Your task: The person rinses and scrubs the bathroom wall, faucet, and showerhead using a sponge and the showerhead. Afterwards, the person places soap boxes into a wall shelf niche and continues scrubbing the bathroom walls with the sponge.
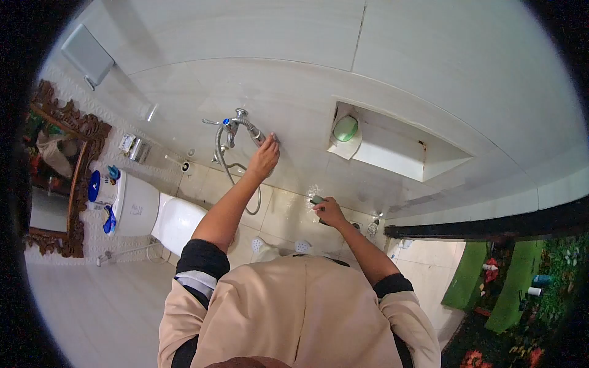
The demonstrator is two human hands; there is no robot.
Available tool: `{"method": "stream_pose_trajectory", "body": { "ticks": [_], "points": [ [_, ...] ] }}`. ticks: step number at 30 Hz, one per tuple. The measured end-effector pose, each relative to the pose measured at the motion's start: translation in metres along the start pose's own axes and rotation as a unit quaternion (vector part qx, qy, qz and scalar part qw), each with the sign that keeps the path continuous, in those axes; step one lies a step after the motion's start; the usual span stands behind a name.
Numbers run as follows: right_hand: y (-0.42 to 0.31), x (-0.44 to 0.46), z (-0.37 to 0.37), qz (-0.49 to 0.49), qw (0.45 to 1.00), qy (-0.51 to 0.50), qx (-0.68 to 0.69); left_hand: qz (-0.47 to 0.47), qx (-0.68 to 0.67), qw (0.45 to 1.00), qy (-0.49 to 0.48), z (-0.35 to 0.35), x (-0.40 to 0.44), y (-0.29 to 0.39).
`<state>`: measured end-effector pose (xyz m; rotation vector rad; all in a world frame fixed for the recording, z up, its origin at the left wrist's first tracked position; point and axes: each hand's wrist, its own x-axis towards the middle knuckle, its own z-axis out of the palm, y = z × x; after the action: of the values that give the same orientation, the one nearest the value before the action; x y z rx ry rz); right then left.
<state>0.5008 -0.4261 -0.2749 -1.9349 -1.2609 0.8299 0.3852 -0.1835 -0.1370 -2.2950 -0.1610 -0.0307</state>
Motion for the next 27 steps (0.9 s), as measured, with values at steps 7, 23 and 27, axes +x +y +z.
{"method": "stream_pose_trajectory", "body": {
  "ticks": [7,23,27],
  "points": [
    [0.003,0.009,0.011,0.011,1.0,-0.015,0.024,-0.011,0.013,1.0,0.001,-0.001,-0.011,-0.001],
    [-0.041,0.056,0.008,-0.104,0.995,0.008,-0.011,-0.058,-0.002,0.996,0.064,0.0,-0.033,-0.007],
    [-0.064,0.056,0.003,0.022,0.981,-0.055,0.186,-0.044,0.011,0.998,0.036,-0.001,-0.036,-0.011]
  ]
}}
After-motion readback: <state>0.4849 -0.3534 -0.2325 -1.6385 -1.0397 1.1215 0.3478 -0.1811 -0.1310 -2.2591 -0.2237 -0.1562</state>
